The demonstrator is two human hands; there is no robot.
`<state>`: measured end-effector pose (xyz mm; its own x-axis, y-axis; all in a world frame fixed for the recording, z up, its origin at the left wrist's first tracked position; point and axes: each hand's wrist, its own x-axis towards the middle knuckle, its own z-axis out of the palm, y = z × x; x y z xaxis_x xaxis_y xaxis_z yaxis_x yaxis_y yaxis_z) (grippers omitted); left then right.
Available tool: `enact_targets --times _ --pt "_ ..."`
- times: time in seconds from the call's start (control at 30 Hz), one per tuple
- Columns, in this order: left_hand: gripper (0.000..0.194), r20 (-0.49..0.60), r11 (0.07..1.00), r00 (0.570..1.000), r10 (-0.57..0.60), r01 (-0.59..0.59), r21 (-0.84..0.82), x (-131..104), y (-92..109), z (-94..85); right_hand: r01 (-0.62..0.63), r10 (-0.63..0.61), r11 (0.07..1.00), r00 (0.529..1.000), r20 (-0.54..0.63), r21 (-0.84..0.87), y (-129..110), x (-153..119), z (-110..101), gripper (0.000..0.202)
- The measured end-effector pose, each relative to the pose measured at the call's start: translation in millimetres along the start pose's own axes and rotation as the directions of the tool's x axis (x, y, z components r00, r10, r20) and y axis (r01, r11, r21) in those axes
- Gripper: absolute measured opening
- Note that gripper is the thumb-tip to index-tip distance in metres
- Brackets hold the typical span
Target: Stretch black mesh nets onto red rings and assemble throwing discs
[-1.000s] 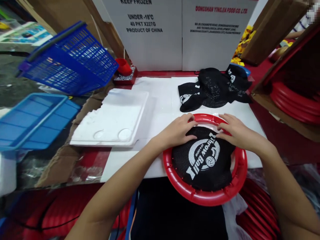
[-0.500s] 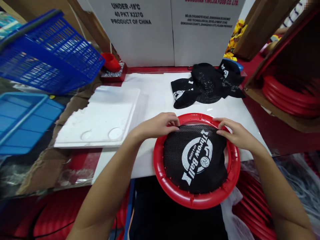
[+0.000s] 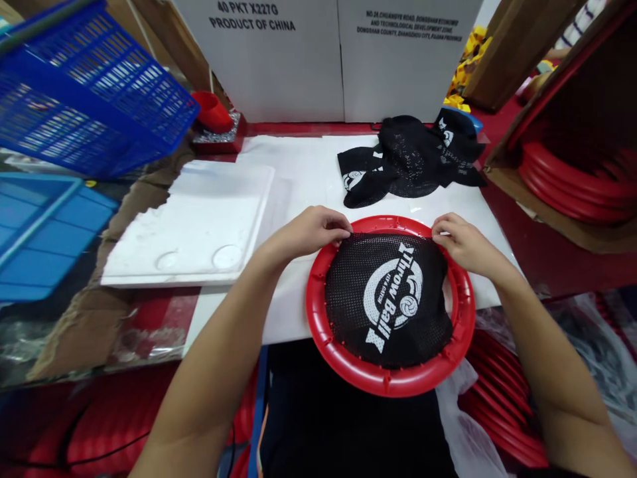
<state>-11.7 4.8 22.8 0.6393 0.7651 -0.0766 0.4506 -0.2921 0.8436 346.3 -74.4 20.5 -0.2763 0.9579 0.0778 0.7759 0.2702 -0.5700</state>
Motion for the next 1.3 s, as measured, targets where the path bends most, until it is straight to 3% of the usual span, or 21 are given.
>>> enact_targets --times 0.13,0.23,0.33,0.4,0.53,0.67,0.83,0.93,1.03,1.13,1.3 --pt "0.025 -0.085 0.996 0.995 0.058 -0.053 0.069 -2.6 0.5 3.4 -0.021 0.031 0.995 0.995 0.093 -0.099 -5.6 11.6 -2.2 0.021" --pt "0.023 -0.121 0.969 0.987 0.109 -0.078 0.236 -5.7 4.1 2.7 -0.022 0.044 0.981 0.993 0.112 -0.194 -14.9 9.5 -1.7 0.024" --pt "0.018 -0.136 0.944 0.982 0.130 -0.081 0.319 -6.3 4.2 1.2 -0.007 0.008 0.949 1.000 0.000 -0.315 -27.9 -1.7 2.2 0.028" --pt "0.016 -0.137 0.966 0.985 0.106 -0.070 0.249 -4.2 1.3 1.5 0.076 -0.099 0.927 0.994 -0.045 -0.368 -35.4 -9.2 8.8 0.030" --pt "0.012 -0.079 0.999 0.996 0.050 -0.049 0.016 3.3 -8.2 5.4 0.254 -0.253 0.919 0.967 0.045 -0.302 -36.2 -12.8 27.8 0.034" --pt "0.009 -0.077 0.997 0.996 0.048 -0.052 -0.049 6.5 -12.2 9.4 0.198 -0.196 0.951 0.980 0.033 -0.239 -24.9 -6.5 37.1 0.030" --pt "0.013 -0.108 0.990 0.991 0.072 -0.058 0.127 0.4 -2.7 10.9 0.095 -0.103 0.971 0.994 -0.022 -0.219 -17.5 -3.5 26.8 0.021" --pt "0.017 -0.131 0.948 0.961 0.245 -0.209 0.242 -1.1 5.7 16.4 0.108 -0.116 0.973 0.993 -0.030 -0.203 -16.6 -1.9 17.6 0.021" --pt "0.018 -0.052 0.850 0.912 0.406 -0.356 0.389 1.9 9.7 26.2 0.130 -0.135 0.985 0.990 -0.039 -0.112 -14.2 2.3 10.7 0.014" --pt "0.020 0.050 0.789 0.916 0.398 -0.369 0.490 4.9 8.2 33.3 0.098 -0.100 0.994 0.994 -0.045 -0.058 -9.9 7.3 6.7 0.013" --pt "0.024 0.042 0.836 0.949 0.311 -0.295 0.463 3.0 7.2 34.0 0.077 -0.079 0.994 0.997 -0.026 -0.073 -4.7 14.0 3.9 0.021"
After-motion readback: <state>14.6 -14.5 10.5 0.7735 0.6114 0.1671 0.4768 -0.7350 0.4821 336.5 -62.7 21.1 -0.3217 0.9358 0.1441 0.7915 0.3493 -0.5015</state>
